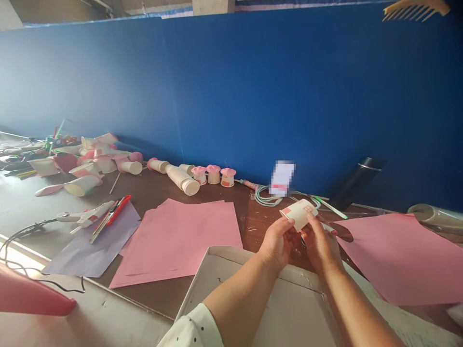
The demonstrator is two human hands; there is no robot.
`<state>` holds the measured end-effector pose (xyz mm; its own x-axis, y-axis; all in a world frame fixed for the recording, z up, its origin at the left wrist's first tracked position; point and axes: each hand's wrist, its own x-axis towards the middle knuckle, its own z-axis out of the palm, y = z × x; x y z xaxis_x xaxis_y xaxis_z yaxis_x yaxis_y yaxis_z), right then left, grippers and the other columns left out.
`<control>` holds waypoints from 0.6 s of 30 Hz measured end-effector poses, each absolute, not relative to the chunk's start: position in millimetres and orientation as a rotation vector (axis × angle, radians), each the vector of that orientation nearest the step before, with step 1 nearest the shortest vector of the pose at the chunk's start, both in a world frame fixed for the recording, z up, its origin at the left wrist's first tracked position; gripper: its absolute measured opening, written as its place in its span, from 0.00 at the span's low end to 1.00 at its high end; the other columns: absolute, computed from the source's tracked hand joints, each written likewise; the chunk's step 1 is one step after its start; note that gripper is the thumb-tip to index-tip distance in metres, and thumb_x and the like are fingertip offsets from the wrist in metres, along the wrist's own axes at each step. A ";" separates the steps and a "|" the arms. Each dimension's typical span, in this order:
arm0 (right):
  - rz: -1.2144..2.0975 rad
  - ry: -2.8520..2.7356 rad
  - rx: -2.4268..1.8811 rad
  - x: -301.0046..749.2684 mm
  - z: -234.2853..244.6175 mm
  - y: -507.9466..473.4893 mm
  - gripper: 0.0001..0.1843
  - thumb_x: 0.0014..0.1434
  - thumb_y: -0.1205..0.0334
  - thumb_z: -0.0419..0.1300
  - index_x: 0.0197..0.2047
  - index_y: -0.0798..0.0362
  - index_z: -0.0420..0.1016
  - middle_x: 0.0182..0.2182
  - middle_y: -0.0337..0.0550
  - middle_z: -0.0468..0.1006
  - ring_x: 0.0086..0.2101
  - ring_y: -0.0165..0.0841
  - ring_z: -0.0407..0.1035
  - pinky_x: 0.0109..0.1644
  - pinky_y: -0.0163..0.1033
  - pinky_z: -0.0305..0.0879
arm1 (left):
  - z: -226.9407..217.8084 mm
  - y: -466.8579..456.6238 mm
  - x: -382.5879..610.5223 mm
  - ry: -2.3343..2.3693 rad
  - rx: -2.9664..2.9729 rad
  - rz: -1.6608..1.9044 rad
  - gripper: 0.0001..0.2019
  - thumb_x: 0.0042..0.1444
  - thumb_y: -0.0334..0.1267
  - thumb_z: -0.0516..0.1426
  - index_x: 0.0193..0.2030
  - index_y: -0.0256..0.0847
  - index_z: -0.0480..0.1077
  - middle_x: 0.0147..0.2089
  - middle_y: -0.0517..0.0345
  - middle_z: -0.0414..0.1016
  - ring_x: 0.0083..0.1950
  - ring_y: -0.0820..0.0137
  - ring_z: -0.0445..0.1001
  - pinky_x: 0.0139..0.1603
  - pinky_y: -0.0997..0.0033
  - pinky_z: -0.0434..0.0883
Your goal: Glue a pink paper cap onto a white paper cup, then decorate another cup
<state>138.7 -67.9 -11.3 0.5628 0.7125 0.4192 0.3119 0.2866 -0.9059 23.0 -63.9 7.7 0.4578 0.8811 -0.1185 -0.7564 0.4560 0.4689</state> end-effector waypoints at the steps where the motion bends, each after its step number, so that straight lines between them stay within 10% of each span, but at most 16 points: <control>1: 0.371 -0.973 -1.294 137.7 -9.8 -67.7 0.27 0.51 0.40 0.67 0.47 0.50 0.76 0.41 0.46 0.82 0.42 0.43 0.79 0.41 0.45 0.76 | 7.5 -64.0 23.0 0.374 0.397 1.039 0.19 0.44 0.41 0.70 0.44 0.35 0.78 0.38 0.51 0.78 0.38 0.69 0.74 0.44 0.71 0.69; 18: 0.644 -0.680 -1.108 129.3 -9.1 -64.4 0.36 0.45 0.45 0.76 0.53 0.50 0.71 0.44 0.46 0.83 0.43 0.41 0.80 0.48 0.47 0.78 | 9.7 -64.2 24.0 0.347 0.392 1.091 0.17 0.43 0.35 0.72 0.42 0.35 0.80 0.44 0.47 0.82 0.43 0.70 0.78 0.53 0.73 0.69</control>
<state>129.3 -64.4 -9.1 0.6332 0.7558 0.1665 -0.1260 0.3129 -0.9414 24.0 -64.2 9.7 0.4208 0.9037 -0.0792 -0.7835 0.4060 0.4703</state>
